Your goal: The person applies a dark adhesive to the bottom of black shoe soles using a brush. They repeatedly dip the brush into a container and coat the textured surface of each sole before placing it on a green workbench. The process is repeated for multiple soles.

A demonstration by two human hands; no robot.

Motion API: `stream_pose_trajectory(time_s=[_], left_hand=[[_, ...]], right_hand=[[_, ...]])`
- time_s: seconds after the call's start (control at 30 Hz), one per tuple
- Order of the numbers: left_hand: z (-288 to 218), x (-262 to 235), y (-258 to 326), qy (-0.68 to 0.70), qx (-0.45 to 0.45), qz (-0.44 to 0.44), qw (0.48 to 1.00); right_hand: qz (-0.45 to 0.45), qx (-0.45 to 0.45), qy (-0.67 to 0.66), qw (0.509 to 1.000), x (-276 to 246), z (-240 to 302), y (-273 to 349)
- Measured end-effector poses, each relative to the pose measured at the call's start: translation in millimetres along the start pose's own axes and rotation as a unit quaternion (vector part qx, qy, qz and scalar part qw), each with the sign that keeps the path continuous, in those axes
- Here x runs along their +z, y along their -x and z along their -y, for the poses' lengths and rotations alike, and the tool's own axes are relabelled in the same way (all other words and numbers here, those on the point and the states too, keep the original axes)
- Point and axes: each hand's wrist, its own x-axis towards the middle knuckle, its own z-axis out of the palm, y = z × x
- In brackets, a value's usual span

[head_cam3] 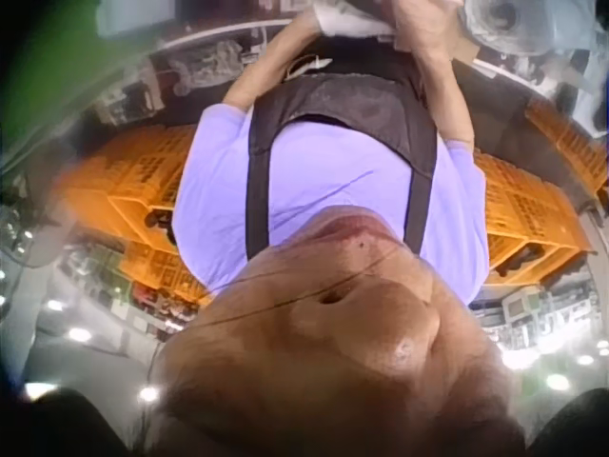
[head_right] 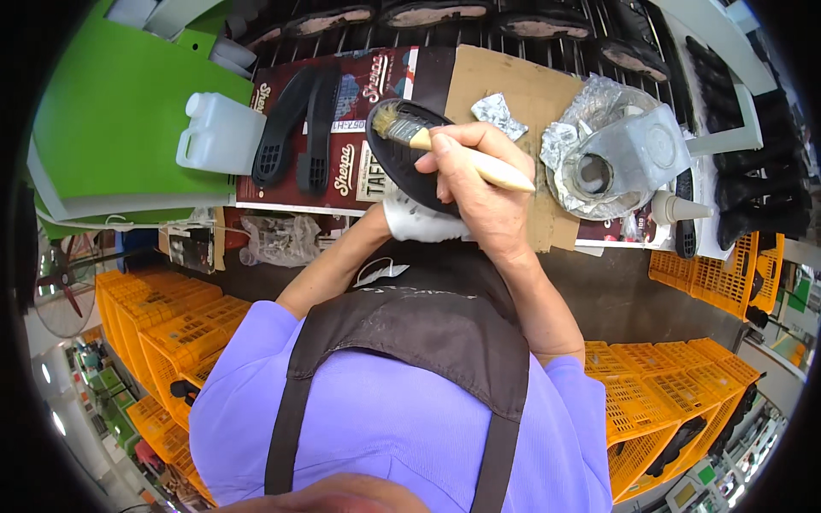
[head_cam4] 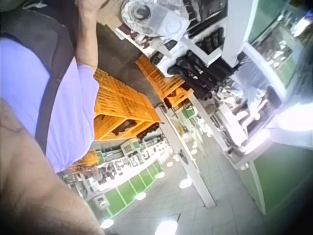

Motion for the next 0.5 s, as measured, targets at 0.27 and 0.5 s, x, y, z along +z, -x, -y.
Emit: stream_pose_trajectory(time_s=[0.27,0.5], left_hand=[[-16.1,-24.6,7.6,0.015,-0.174,0.202,0.964],[-14.2,-15.6,28.8,0.350,-0.162,0.006,0.923]], right_hand=[[-0.043,-0.004,0.036,0.998,-28.1,-5.3,-28.5],[-0.062,-0.018,0.047,0.997,-43.6,-12.5,-35.8]])
